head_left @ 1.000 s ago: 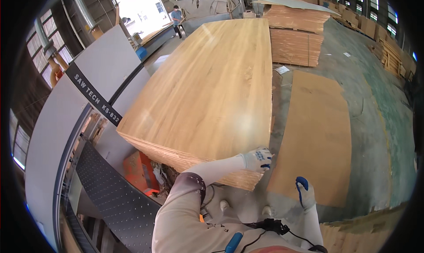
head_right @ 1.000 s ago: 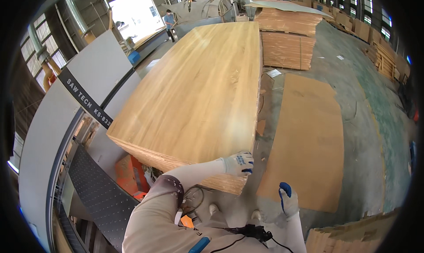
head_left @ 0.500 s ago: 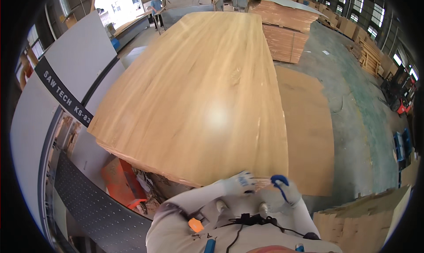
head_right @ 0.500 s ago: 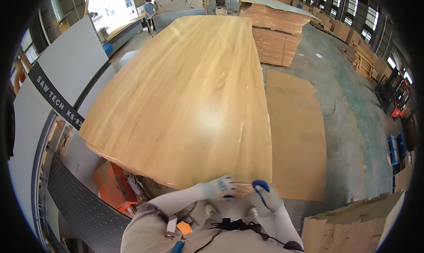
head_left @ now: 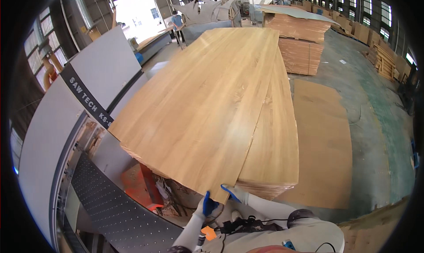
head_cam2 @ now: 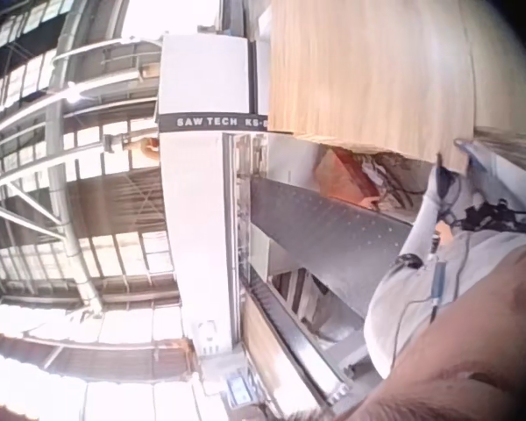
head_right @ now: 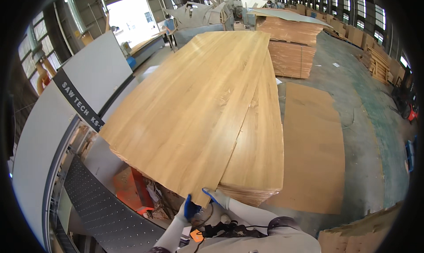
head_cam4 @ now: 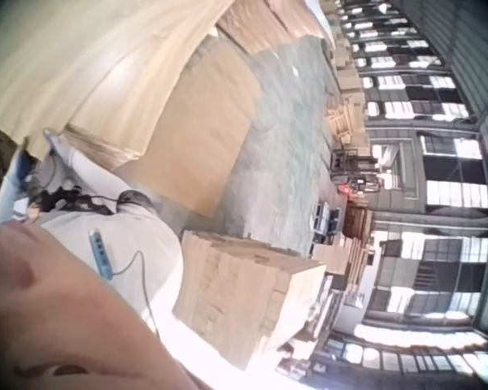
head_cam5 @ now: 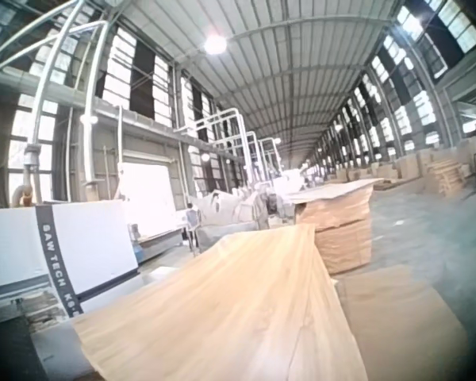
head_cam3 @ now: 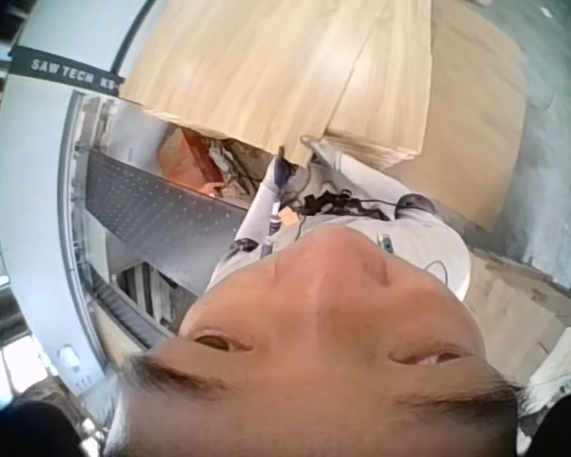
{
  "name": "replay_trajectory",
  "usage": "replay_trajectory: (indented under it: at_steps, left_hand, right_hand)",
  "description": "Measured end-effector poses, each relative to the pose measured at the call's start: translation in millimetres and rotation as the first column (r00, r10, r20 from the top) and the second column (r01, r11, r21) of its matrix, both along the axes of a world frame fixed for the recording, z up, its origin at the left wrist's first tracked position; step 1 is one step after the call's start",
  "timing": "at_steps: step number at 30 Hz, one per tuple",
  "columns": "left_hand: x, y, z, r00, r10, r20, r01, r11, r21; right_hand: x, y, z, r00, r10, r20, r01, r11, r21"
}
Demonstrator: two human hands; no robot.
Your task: Manually moving and stacking large wooden furniture panels from a machine table to a stack.
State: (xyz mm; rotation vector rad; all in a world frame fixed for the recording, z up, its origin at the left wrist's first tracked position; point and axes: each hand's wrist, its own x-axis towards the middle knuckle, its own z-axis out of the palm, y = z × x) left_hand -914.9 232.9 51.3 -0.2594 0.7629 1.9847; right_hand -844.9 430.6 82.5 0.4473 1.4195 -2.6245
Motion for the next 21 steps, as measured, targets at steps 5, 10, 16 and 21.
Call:
replay_trajectory:
  at_steps: [5,10,16,21]
  left_hand:
    - [-2,45,42,0.899,0.170,-0.404,-0.118,0.981,0.151]
    - [61,71,90,0.724,0.155,-0.672,-0.202,0.979,0.007]
    - [218,126,12,0.788,-0.013,-0.615,-0.216,0.930,-0.297]
    - [320,127,-13,0.777,-0.128,-0.616,-0.155,0.910,-0.384]
  right_hand:
    - [11,10,54,0.997,0.073,-0.025,-0.069,0.991,0.114]
    - [74,46,108,0.989,0.044,-0.141,-0.022,0.988,0.152]
    - [218,117,40,0.928,0.184,0.323,-0.251,0.951,0.181]
    - [300,225,-8,0.939,0.208,0.273,-0.285,0.915,0.284]
